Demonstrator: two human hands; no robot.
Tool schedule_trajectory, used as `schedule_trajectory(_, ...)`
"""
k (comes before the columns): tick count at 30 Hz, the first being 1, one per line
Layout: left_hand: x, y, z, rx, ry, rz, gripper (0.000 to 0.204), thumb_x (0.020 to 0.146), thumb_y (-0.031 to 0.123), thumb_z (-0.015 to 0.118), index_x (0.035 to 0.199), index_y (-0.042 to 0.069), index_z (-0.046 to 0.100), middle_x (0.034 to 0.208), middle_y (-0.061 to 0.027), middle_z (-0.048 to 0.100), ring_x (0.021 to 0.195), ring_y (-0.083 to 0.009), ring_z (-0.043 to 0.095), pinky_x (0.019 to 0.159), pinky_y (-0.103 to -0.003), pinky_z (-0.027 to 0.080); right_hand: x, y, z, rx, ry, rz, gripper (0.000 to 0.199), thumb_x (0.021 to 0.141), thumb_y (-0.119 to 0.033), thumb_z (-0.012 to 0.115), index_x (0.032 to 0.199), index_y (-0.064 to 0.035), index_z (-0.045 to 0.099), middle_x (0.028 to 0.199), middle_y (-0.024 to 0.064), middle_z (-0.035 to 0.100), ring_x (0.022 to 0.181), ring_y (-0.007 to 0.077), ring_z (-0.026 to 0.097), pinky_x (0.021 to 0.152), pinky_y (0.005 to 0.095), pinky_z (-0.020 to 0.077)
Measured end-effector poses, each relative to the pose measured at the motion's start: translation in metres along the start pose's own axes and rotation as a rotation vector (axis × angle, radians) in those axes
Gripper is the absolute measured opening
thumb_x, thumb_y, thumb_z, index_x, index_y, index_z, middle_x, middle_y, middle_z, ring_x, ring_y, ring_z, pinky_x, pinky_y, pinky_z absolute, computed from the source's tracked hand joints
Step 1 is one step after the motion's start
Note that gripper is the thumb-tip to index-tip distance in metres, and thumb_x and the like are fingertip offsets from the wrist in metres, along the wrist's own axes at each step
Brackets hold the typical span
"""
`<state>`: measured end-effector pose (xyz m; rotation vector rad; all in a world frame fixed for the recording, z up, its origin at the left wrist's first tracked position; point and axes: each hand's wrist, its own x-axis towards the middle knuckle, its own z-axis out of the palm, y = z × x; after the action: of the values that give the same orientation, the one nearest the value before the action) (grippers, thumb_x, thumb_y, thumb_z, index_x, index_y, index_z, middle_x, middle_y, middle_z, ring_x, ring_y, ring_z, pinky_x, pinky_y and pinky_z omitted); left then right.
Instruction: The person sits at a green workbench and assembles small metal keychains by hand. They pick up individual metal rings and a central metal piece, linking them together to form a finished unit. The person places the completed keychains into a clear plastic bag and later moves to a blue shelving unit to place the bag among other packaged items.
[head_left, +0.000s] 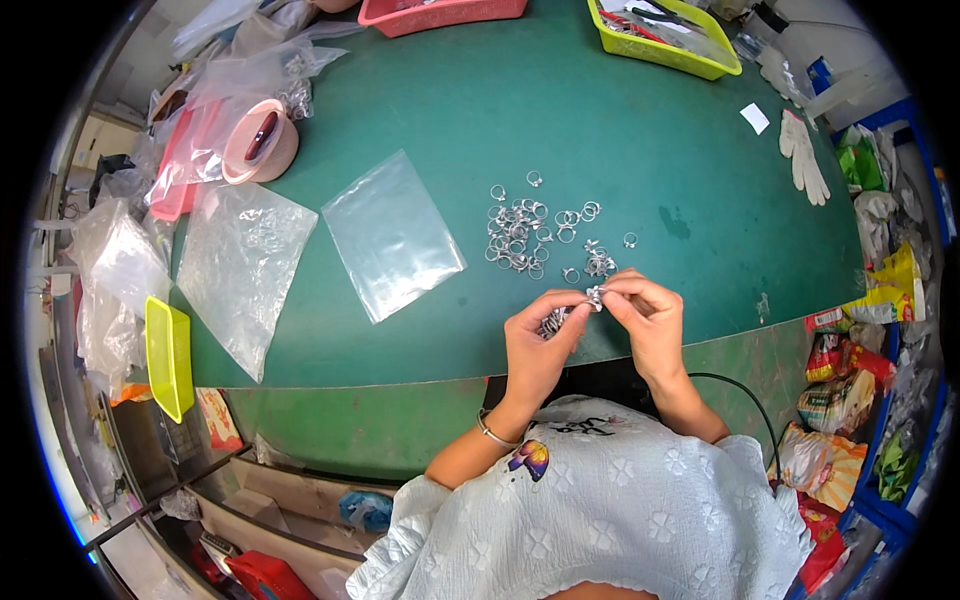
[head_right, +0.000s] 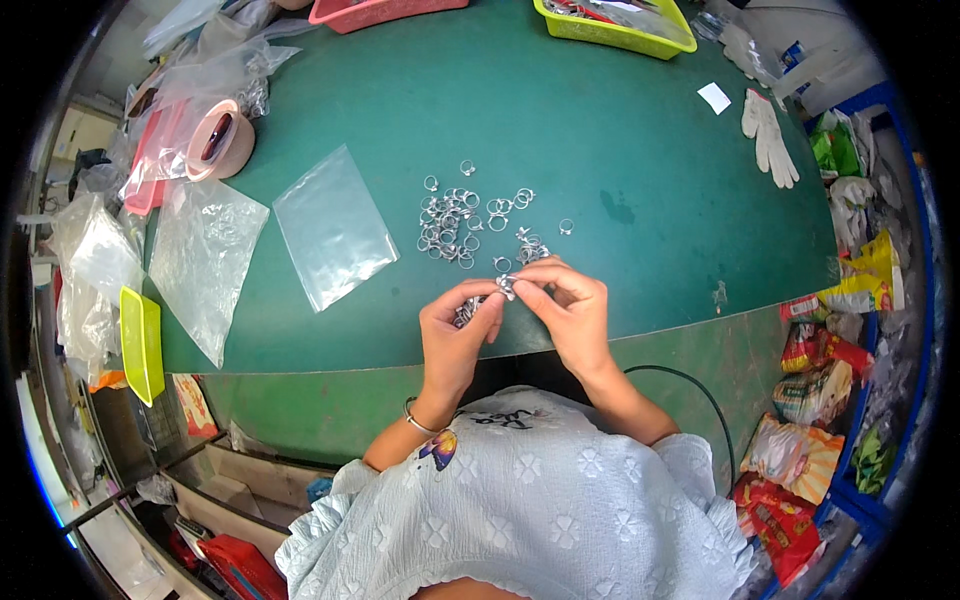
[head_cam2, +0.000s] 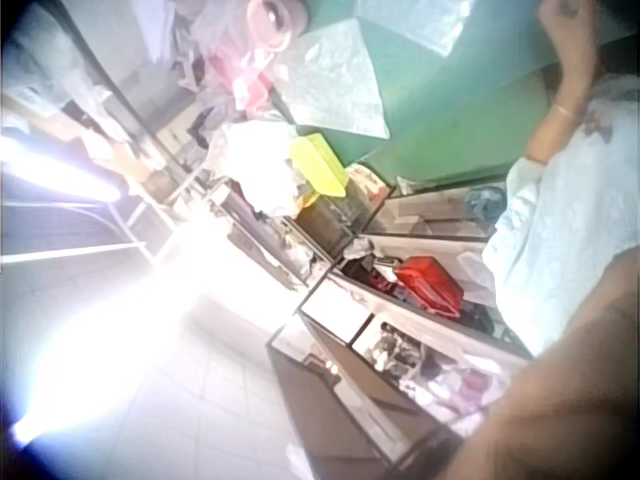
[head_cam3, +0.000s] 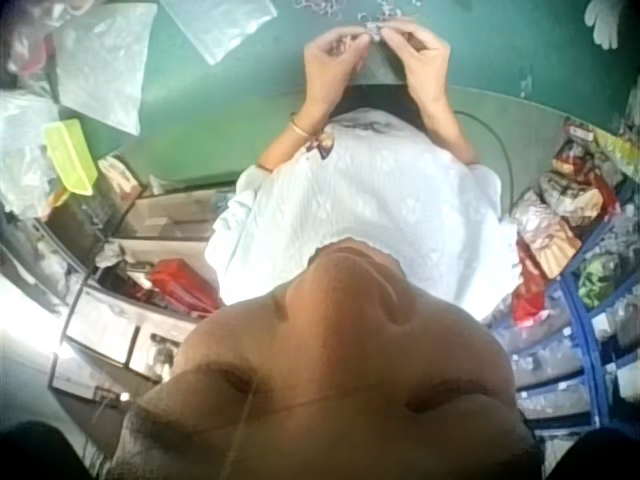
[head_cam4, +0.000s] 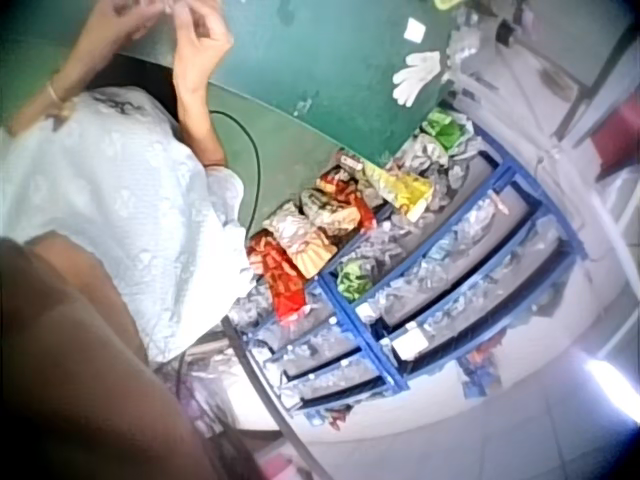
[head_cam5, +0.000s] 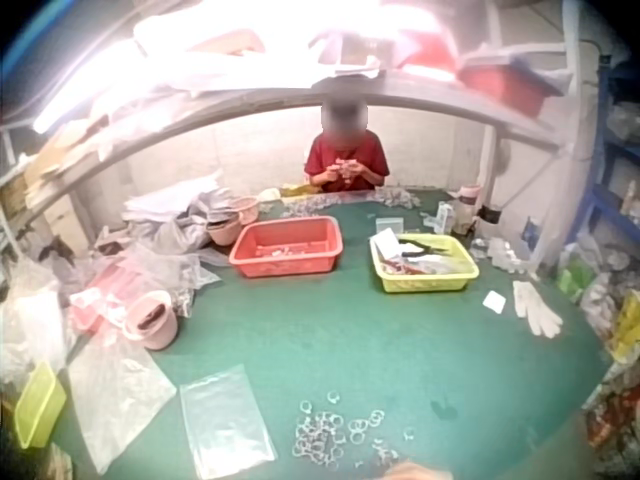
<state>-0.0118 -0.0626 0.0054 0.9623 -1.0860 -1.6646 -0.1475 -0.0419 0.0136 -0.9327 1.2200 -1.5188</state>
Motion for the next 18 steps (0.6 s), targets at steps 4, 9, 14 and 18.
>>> schedule_trajectory(4,0.000,0.002,0.002,-0.086,-0.042,-0.044,0.014,0.085,0.003,0.055,0.097,-0.002,0.060,0.081,-0.0068,0.058,0.060,-0.0081,0.049,0.049,-0.020,0.038,0.003,0.007,-0.010,0.441,-0.028,0.327,0.013,0.083,-0.009,0.060,0.092,0.0010,0.060,0.081,0.0069,0.060,0.079,0.0135,0.055,0.072,0.0257,0.0437)
schedule_trajectory(9,0.004,-0.006,-0.006,-0.601,-0.061,-0.317,0.021,0.085,0.004,0.053,0.105,0.000,0.057,0.086,-0.0067,0.057,0.070,-0.0098,0.050,0.053,-0.021,0.039,0.005,0.004,-0.010,0.713,-0.160,0.497,0.014,0.087,-0.015,0.054,0.087,-0.0018,0.059,0.080,0.0045,0.058,0.076,0.0137,0.053,0.072,0.0260,0.0422)
schedule_trajectory(14,0.003,0.004,-0.006,-0.690,-0.129,-0.310,0.025,0.084,0.008,0.055,0.108,0.000,0.056,0.083,-0.0045,0.054,0.067,-0.0094,0.047,0.054,-0.022,0.038,0.003,0.009,-0.012,0.708,-0.146,0.581,0.013,0.087,-0.014,0.054,0.087,-0.0019,0.059,0.080,0.0042,0.058,0.075,0.0122,0.053,0.071,0.0251,0.0415)
schedule_trajectory(18,0.002,0.005,0.003,-0.385,-0.070,-0.187,0.024,0.086,0.010,0.054,0.108,0.001,0.056,0.080,-0.0026,0.051,0.063,-0.0067,0.044,0.048,-0.020,0.034,-0.001,0.007,-0.010,0.527,-0.147,0.516,0.011,0.086,-0.010,0.054,0.088,-0.0006,0.060,0.081,0.0053,0.060,0.074,0.0103,0.054,0.070,0.0245,0.0420)
